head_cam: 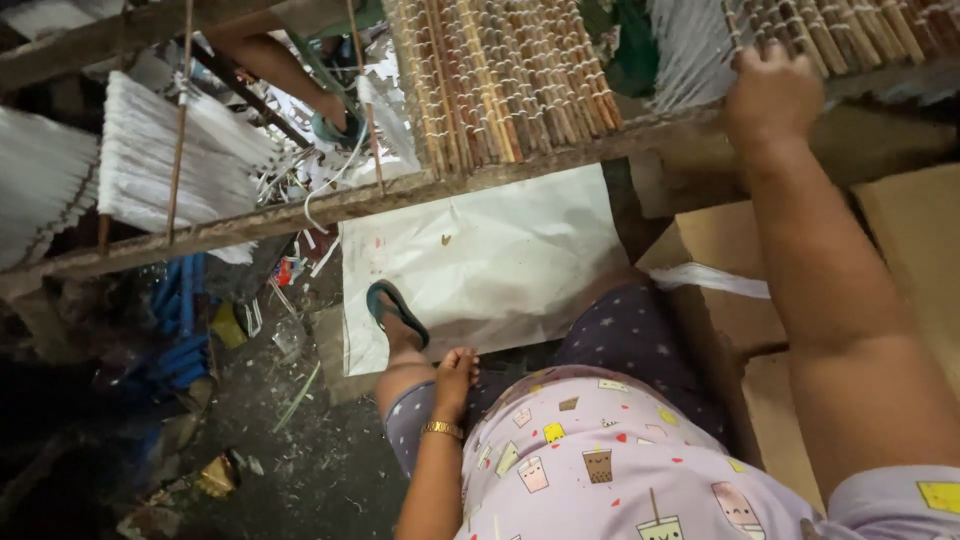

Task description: Manually attaching cotton wicks to wooden sticks by looping them in a repetitive production process.

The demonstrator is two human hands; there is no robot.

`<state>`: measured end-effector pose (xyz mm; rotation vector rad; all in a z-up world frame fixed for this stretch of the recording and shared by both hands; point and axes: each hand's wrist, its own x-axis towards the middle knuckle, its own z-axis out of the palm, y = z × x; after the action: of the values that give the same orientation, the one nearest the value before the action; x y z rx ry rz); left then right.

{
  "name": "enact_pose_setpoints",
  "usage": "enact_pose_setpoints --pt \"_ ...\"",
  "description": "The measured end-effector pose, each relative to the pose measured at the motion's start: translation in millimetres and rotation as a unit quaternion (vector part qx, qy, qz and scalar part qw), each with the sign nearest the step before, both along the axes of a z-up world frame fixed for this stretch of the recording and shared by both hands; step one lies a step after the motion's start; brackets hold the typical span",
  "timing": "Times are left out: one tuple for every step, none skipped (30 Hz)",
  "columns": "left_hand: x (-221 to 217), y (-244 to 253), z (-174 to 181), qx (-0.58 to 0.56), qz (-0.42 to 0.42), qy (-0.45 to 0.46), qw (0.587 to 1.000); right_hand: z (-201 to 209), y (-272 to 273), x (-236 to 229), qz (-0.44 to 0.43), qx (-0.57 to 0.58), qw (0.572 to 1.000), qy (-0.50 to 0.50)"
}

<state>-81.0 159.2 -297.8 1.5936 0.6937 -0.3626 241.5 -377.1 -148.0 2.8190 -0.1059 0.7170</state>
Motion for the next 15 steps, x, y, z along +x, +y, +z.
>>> enact_pose_setpoints --pt "-1 1 -4 0.000 0.008 -0.011 1.000 -3 -5 4 -0.010 0.115 0.991 -0.064" --pt "-2 3 -8 -0.001 0.016 -0.023 1.000 -6 -10 8 -0.021 0.227 0.965 -0.129" --pt "-2 2 -4 0.001 0.012 -0.021 1.000 3 -12 -2 -0.025 0.228 0.965 -0.128" --pt "-2 2 1 0.006 0.006 -0.013 1.000 12 -14 -12 0.003 0.098 0.987 -0.128" --pt "-3 1 6 0.011 0.003 -0.005 1.000 23 -14 -19 0.035 -0.035 0.991 -0.126" --pt "-2 2 1 0.011 0.002 -0.005 1.000 23 -19 -21 0.033 -0.035 0.991 -0.126" --pt "-3 3 -5 -0.003 0.008 -0.012 1.000 22 -22 -20 0.037 -0.060 0.989 -0.127" --pt "-3 4 -11 -0.017 0.015 -0.020 1.000 20 -25 -20 0.040 -0.085 0.987 -0.128" --pt "-2 3 -8 -0.016 0.016 -0.019 1.000 21 -24 -20 0.041 -0.084 0.988 -0.127" --pt "-2 2 -6 -0.008 0.015 -0.014 1.000 21 -24 -21 0.043 -0.078 0.989 -0.115" --pt "-2 0 -4 0.001 0.013 -0.009 1.000 20 -25 -24 0.043 -0.071 0.991 -0.103" --pt "-2 1 -6 0.002 0.012 -0.007 1.000 19 -26 -23 0.043 -0.071 0.991 -0.101" --pt "-3 2 -8 0.006 0.015 -0.008 1.000 19 -28 -25 0.062 -0.054 0.993 -0.084" --pt "-4 2 -10 0.011 0.018 -0.008 1.000 18 -31 -27 0.081 -0.036 0.994 -0.067" --pt "-6 4 -16 0.011 0.013 -0.003 1.000 21 -31 -34 0.077 -0.036 0.994 -0.062"
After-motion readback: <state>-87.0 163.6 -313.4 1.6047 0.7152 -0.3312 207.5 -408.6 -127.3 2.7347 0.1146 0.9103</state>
